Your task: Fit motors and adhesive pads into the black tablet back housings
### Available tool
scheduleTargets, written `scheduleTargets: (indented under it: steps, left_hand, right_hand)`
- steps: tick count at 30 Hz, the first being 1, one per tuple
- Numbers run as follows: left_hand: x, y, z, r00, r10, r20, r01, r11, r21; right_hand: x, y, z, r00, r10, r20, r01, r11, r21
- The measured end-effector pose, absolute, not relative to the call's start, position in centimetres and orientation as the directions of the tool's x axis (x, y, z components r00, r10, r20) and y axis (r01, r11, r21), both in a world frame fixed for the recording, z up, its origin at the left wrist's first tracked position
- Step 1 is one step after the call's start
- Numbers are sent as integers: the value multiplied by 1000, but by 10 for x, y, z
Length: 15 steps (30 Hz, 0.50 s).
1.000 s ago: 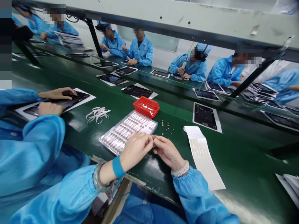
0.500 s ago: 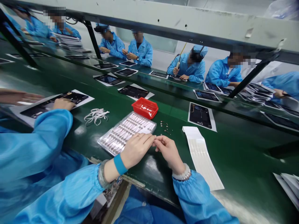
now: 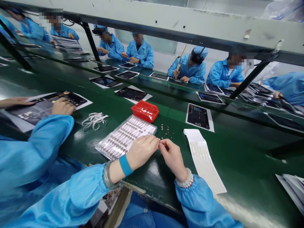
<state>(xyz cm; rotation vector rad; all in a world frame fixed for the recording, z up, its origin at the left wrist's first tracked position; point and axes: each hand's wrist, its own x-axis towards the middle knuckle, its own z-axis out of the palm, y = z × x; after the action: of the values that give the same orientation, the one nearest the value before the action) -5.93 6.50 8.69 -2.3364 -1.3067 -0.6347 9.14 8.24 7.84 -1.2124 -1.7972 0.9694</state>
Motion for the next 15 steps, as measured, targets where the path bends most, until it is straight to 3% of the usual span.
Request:
scheduleTargets:
  steps: [4, 10, 13, 15]
  left_hand:
    - [-62, 81, 102, 375, 776, 508, 914, -401, -61]
    - [-95, 161, 144, 23, 907, 421, 1000, -23, -5]
    - [-114, 203, 144, -47, 943, 329, 998, 54, -11]
    - [-122, 221, 135, -73, 961, 265, 996, 83, -25]
  right_hand:
    - [94, 83, 78, -236, 965, 115, 310, 187, -932]
    - [150, 58, 95, -237, 970, 45, 208, 96, -973]
    - [201, 70, 114, -238, 970, 51, 296, 123, -947]
    - [233, 99, 125, -212, 977, 13, 488, 117, -865]
